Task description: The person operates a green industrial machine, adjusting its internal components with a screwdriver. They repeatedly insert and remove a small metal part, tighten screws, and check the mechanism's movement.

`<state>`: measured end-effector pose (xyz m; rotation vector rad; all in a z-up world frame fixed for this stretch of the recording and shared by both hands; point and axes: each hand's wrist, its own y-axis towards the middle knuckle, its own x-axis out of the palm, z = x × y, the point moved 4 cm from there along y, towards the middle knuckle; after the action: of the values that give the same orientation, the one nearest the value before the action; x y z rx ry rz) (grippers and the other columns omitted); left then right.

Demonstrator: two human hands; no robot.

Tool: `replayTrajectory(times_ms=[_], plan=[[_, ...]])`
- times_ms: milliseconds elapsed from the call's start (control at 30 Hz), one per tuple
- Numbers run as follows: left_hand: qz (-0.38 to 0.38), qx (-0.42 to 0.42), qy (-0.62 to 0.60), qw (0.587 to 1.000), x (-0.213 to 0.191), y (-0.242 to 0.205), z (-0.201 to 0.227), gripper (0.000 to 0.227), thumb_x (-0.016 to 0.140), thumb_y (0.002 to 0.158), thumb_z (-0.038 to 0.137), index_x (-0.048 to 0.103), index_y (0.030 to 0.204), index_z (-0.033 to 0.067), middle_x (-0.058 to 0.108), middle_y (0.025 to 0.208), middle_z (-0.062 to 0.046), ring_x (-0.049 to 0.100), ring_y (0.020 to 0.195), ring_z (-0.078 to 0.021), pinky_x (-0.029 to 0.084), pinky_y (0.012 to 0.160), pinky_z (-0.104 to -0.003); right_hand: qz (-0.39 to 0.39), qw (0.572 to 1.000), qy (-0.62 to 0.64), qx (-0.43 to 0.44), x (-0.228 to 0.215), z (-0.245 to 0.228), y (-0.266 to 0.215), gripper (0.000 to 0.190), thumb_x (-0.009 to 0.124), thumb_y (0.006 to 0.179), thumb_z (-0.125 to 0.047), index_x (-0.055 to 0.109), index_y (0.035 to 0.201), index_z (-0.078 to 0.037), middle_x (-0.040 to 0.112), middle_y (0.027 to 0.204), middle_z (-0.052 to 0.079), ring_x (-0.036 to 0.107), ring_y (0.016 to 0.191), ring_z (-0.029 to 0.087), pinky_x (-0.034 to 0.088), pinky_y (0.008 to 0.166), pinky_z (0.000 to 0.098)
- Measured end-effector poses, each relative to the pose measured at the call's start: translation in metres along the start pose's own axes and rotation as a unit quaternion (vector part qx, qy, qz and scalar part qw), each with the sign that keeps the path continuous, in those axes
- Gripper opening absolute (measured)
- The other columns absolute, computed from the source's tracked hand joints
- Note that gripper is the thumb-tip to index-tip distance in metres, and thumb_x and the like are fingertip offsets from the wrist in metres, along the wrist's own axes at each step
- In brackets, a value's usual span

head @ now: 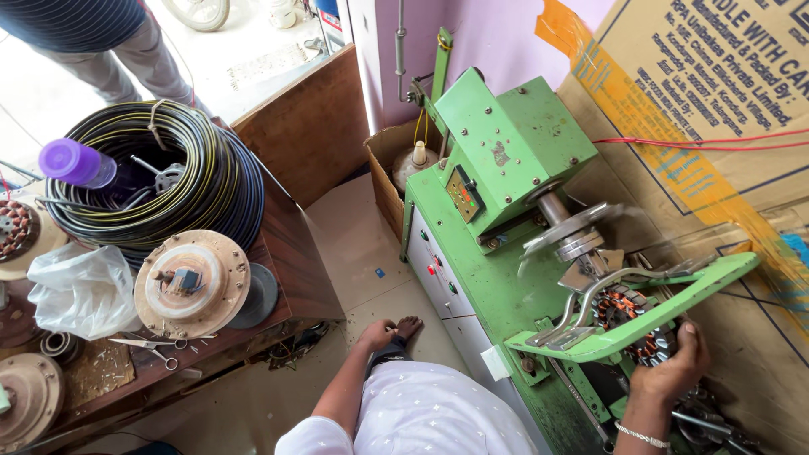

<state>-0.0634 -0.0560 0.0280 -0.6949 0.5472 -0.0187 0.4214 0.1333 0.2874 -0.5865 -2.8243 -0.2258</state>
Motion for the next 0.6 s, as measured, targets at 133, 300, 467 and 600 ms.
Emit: replayTrajectory(times_ms=[133,300,467,600], plan=[[-0.016,0.022,0.029,0.999,0.006,0.005,0.015,0.037,0.067,0.092,0.034,0.073,0.122,0.0122,0.073,0.118,-0.018,0.069,0.112,-0.0347,0.053,0.1,-0.042,0.017,1.0,-0.012,-0.007,0.016,-0.016,-0.013,0.021,0.057,0.105,-0.015,0.07,0.111,0.001,0.07,0.108,0.009,0.072,0.094,0.019,0.063,0.086,0.0329],[-0.045,0.041,0.017,0.998,0.015,0.007,0.024,0.036,0.067,0.09,0.029,0.073,0.122,0.0144,0.074,0.117,-0.017,0.071,0.111,-0.0335,0.054,0.098,-0.041,0.01,1.0,-0.011,0.006,0.031,-0.028,-0.019,0.022,0.057,0.102,-0.016,0.07,0.11,-0.001,0.071,0.106,0.009,0.073,0.092,0.019,0.063,0.084,0.0331],[-0.022,0.033,0.015,0.999,0.012,0.005,0.025,0.037,0.068,0.091,0.032,0.073,0.123,0.013,0.074,0.116,-0.018,0.07,0.109,-0.0348,0.054,0.097,-0.041,-0.015,1.0,0.019,0.002,0.027,-0.025,-0.017,0.019,0.059,0.104,-0.014,0.069,0.113,-0.001,0.07,0.11,0.009,0.071,0.099,0.02,0.061,0.091,0.0336],[-0.032,-0.012,0.002,0.999,0.007,0.002,0.017,0.039,0.066,0.092,0.033,0.071,0.124,0.0118,0.074,0.115,-0.02,0.074,0.106,-0.0349,0.056,0.097,-0.041,-0.026,0.999,0.033,0.001,0.024,-0.02,-0.016,0.018,0.059,0.106,-0.014,0.068,0.112,0.0,0.069,0.11,0.008,0.069,0.101,0.019,0.059,0.094,0.0333]])
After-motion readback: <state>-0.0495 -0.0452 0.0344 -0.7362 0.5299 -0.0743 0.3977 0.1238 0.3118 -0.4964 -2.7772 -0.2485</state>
